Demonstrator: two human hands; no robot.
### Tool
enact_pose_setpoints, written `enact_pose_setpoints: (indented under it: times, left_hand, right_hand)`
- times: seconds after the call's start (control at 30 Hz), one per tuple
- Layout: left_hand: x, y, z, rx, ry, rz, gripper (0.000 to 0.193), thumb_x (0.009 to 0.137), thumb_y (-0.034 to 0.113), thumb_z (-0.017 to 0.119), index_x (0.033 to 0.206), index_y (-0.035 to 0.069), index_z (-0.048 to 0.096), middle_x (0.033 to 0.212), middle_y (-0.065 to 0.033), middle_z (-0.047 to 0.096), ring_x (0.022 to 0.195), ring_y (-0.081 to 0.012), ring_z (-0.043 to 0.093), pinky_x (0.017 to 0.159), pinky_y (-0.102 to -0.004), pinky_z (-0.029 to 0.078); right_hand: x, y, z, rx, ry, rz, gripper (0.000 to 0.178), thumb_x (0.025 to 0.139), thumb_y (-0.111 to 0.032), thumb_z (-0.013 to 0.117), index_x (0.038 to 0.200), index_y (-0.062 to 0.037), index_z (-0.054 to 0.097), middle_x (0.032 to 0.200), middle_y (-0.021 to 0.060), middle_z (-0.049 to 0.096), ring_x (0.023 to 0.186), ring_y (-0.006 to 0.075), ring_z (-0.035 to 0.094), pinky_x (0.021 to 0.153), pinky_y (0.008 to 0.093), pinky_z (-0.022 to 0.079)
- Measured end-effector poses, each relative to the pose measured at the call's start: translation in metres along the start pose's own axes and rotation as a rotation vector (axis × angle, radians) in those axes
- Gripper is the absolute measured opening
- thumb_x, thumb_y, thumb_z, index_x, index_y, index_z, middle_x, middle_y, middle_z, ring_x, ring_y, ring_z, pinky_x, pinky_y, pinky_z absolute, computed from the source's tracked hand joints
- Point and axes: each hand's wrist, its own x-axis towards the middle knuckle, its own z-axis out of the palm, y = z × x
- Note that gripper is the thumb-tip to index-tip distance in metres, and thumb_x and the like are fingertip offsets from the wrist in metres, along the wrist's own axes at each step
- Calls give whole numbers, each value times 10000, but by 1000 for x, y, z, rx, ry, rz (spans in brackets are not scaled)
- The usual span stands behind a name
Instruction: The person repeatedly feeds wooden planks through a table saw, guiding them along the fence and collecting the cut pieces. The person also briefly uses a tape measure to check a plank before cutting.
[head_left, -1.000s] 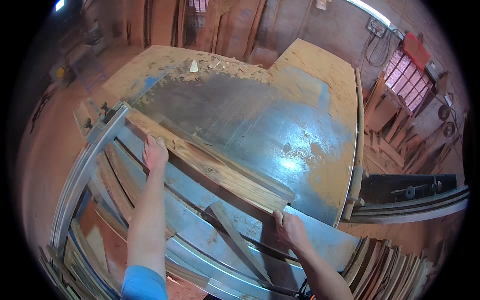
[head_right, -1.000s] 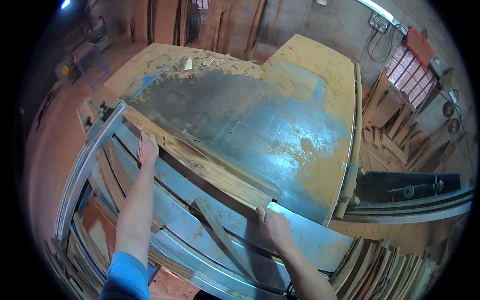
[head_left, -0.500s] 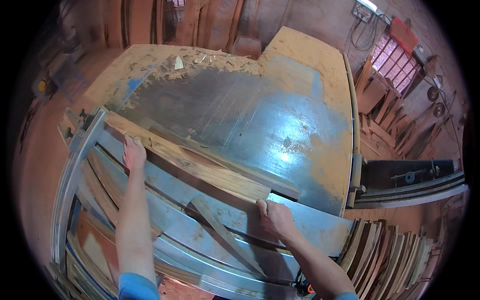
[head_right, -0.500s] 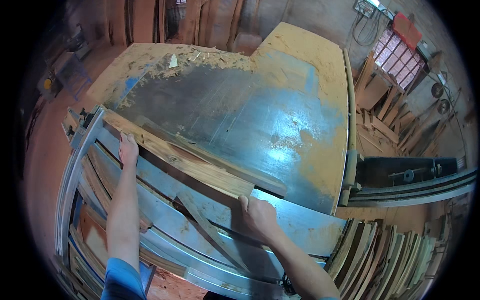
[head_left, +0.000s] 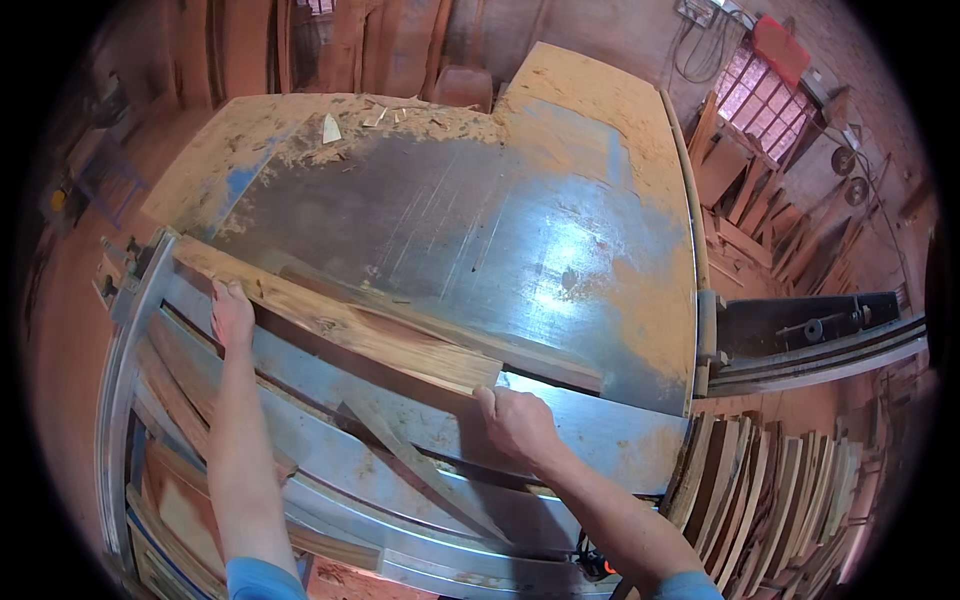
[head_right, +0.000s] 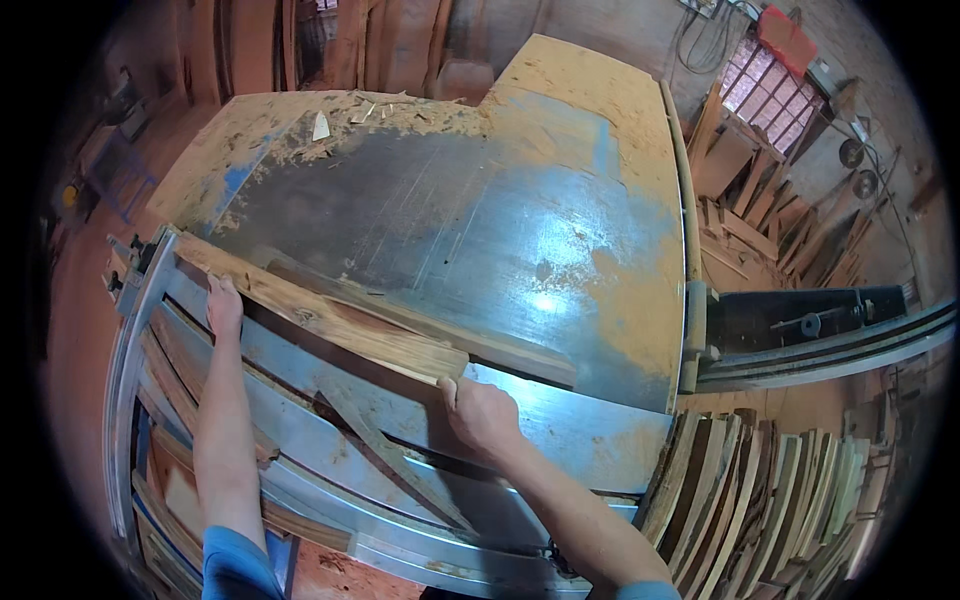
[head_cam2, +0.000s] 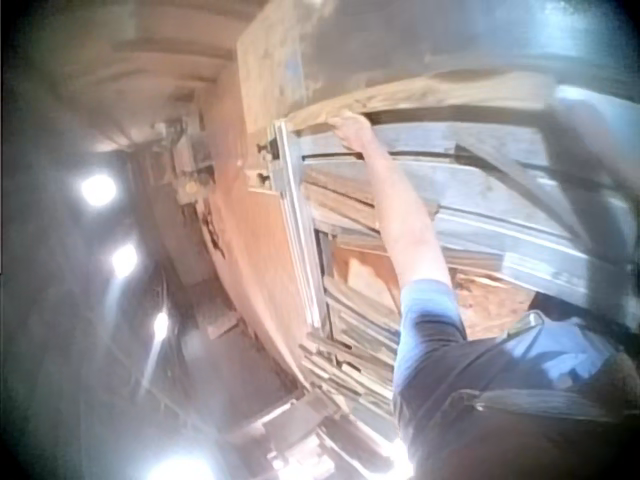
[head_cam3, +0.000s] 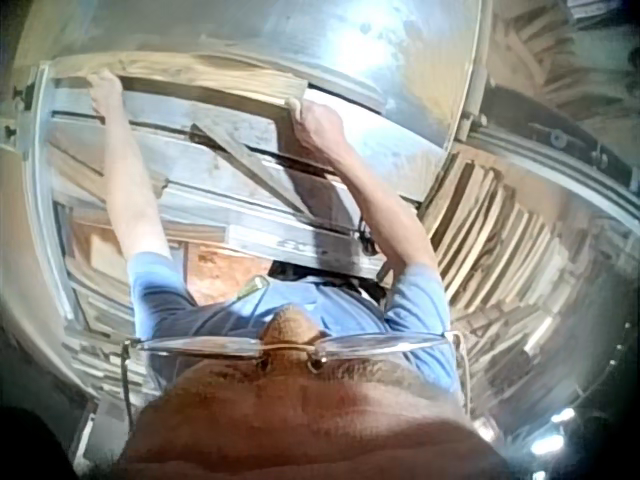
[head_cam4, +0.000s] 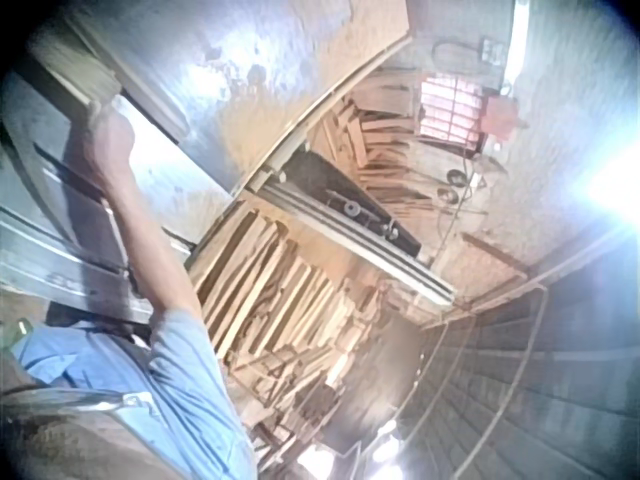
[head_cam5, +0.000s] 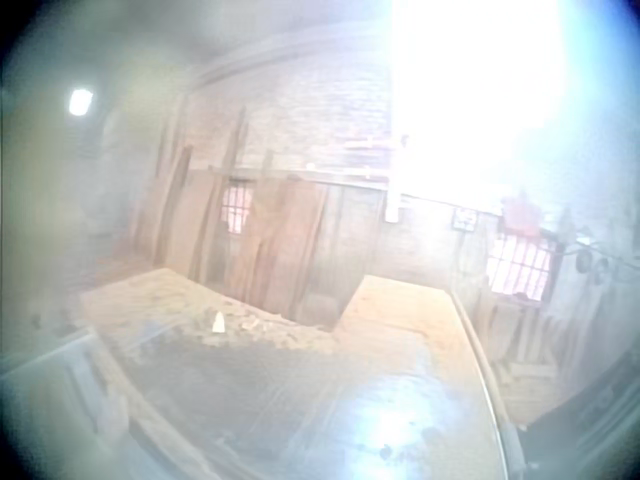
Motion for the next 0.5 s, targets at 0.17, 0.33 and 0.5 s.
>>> enact_pose_setpoints:
  times: [0.17,0.33,0.5]
  left_hand:
    - [14,-5,-1,14,-27,-2,528,1009,394,363,1367,15,448,1321,-251,573,1210,-440,540,1009,-520,421]
    - [27,-12,-3,-15,-17,8,553,1018,399,370,1427,29,416,1368,-247,553,1231,-439,533,1019,-517,422]
    - [38,-15,-10,-30,-133,-33,614,1035,425,360,1514,41,341,1467,-237,479,1324,-423,468,1092,-468,381]
  right_hand:
    - [9,-14,5,37,44,25,260,988,-241,451,953,-55,630,784,228,670,717,437,667,627,533,536]
    - [14,-27,6,89,180,31,535,1032,-392,438,752,-11,688,691,249,665,660,449,666,640,538,543]
    - [18,-34,2,23,50,48,302,1010,-267,434,983,-52,645,798,227,674,730,436,672,649,534,541]
